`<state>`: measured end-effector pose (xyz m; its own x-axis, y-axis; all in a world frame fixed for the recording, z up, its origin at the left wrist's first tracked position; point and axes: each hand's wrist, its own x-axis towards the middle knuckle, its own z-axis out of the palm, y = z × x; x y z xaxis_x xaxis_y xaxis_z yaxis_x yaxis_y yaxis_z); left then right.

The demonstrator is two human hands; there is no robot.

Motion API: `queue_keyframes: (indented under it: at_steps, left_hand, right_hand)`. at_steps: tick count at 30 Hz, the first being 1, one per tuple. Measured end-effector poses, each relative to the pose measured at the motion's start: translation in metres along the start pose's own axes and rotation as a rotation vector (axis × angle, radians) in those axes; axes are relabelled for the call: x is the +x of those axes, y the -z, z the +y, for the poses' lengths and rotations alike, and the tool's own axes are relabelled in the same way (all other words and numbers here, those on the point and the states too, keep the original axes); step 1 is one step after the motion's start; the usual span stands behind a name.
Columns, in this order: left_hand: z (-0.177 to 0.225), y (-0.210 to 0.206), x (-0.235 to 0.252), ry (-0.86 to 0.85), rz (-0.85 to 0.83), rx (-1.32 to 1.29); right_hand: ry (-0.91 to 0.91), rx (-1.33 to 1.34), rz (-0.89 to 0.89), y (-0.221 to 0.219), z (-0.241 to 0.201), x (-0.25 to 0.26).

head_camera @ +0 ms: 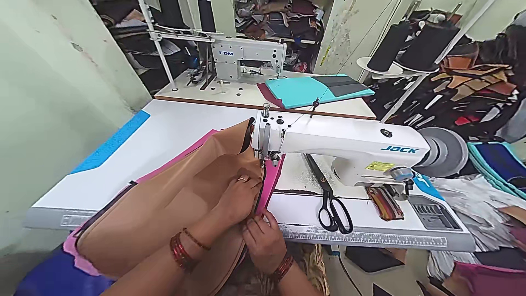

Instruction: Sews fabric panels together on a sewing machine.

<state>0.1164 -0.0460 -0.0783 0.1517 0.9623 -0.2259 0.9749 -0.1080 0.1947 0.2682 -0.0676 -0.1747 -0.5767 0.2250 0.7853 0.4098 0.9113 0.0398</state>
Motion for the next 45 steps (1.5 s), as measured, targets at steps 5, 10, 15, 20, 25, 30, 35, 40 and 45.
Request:
queue_keyframes:
  at_steps: [5, 10, 15, 20, 25, 30, 35, 40, 45]
  left_hand:
    - [0.003, 0.011, 0.012, 0.06, -0.073, 0.032]
    - [-0.001, 0.012, 0.021, 0.073, -0.067, 0.012]
    - [-0.002, 0.013, 0.026, 0.057, 0.013, -0.007]
    - [0.005, 0.013, 0.021, 0.078, 0.001, 0.02]
    - [0.009, 0.025, 0.034, 0.169, -0.078, 0.047]
    - [0.004, 0.028, 0.041, 0.135, -0.076, 0.078]
    - [0.003, 0.021, 0.029, 0.096, -0.032, 0.105]
    - [0.004, 0.028, 0.043, 0.176, -0.114, 0.133]
    - [-0.002, 0.029, 0.052, 0.176, -0.125, 0.137]
  right_hand:
    - [-0.068, 0.039, -0.008, -0.004, 0.008, 0.004]
    - [-0.119, 0.072, -0.029, -0.008, 0.018, 0.008]
    - [-0.12, 0.049, -0.058, -0.012, 0.027, 0.009]
    - [-0.179, 0.12, -0.155, -0.007, 0.038, 0.016]
    - [-0.233, 0.18, -0.296, -0.003, 0.047, 0.029]
    - [-0.304, 0.21, -0.387, -0.004, 0.053, 0.039]
    - [-0.405, 0.288, -0.592, 0.001, 0.063, 0.055]
    - [-0.461, 0.306, -0.656, -0.004, 0.075, 0.065]
    - [-0.488, 0.297, -0.69, -0.007, 0.08, 0.072]
